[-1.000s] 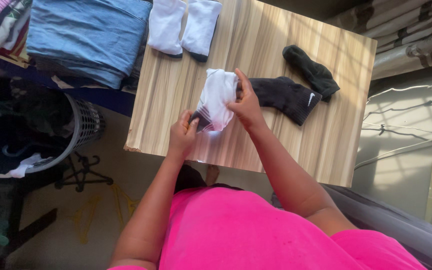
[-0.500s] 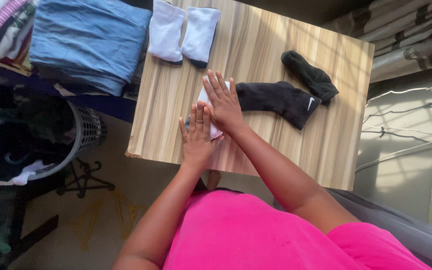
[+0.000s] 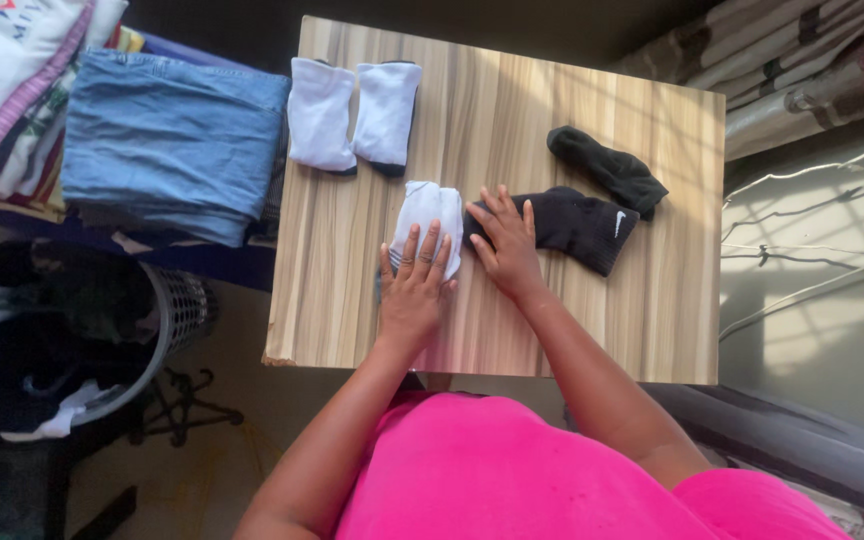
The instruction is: The person folds several pairs of socks on a wooden table. They pick up each sock, turn it inside out to check for holes, and then fold it neatly before placing it in a pile.
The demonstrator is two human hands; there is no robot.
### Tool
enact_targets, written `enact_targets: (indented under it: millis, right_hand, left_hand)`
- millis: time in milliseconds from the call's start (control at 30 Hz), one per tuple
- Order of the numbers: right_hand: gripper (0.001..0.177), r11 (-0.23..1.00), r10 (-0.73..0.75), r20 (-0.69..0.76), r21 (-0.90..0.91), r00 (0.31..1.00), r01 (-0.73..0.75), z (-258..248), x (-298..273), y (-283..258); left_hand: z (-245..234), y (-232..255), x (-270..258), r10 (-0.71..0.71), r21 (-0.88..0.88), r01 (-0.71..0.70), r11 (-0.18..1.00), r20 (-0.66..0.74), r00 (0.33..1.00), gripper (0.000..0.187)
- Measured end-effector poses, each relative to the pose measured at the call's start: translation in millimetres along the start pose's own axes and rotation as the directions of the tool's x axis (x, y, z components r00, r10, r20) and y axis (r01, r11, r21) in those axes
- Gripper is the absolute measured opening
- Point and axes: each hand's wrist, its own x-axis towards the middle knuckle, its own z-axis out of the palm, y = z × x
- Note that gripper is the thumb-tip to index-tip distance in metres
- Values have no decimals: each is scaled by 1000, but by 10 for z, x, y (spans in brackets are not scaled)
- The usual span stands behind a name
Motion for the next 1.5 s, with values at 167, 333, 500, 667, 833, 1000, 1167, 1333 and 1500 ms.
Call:
enact_targets:
  millis: [167, 333, 500, 667, 833, 1000, 1167, 1333, 1500]
  right_hand:
    - [38, 978, 57, -19, 202, 998, -52, -89, -195, 77]
    - [33, 970, 112, -9, 219, 994, -107, -133, -144, -26]
    - [31, 967, 159, -22, 206, 987, -151, -171, -110, -142]
    - [35, 963, 148, -30, 232, 989, -137, -341, -73, -230]
    - [33, 973, 207, -246, 155, 947, -172, -718, -185, 112]
    - [44, 857, 443, -517, 5, 733, -515, -1113, -523, 857]
    - [64, 700, 603, -384, -166, 700, -694, -1109, -721, 1186]
    - [47, 809, 520, -400, -54, 755, -586, -899, -678, 1302]
    - [34, 850, 468, -319, 417, 824, -321, -1124, -565, 1023]
  left_hand:
    - [205, -105, 516, 46, -78, -48, 996, -23, 999, 67]
    - [433, -173, 1209, 114, -70, -121, 990, -95, 989, 69]
    - [590, -240, 1763, 109, -53, -114, 992, -77, 991, 71]
    - [436, -156, 1895, 106, -77, -108, 991, -35, 994, 74]
    - [25, 62, 1593, 212, -225, -239, 945, -136, 968, 70]
    - [-28, 581, 1065, 318, -364, -321, 874, -70, 945, 60]
    - [339, 1170, 795, 286, -280, -247, 928, 110, 952, 71]
    - [565, 1382, 717, 201, -183, -164, 969, 209, 957, 83]
    - [500, 1400, 685, 167, -404, -114, 908, 97, 981, 78]
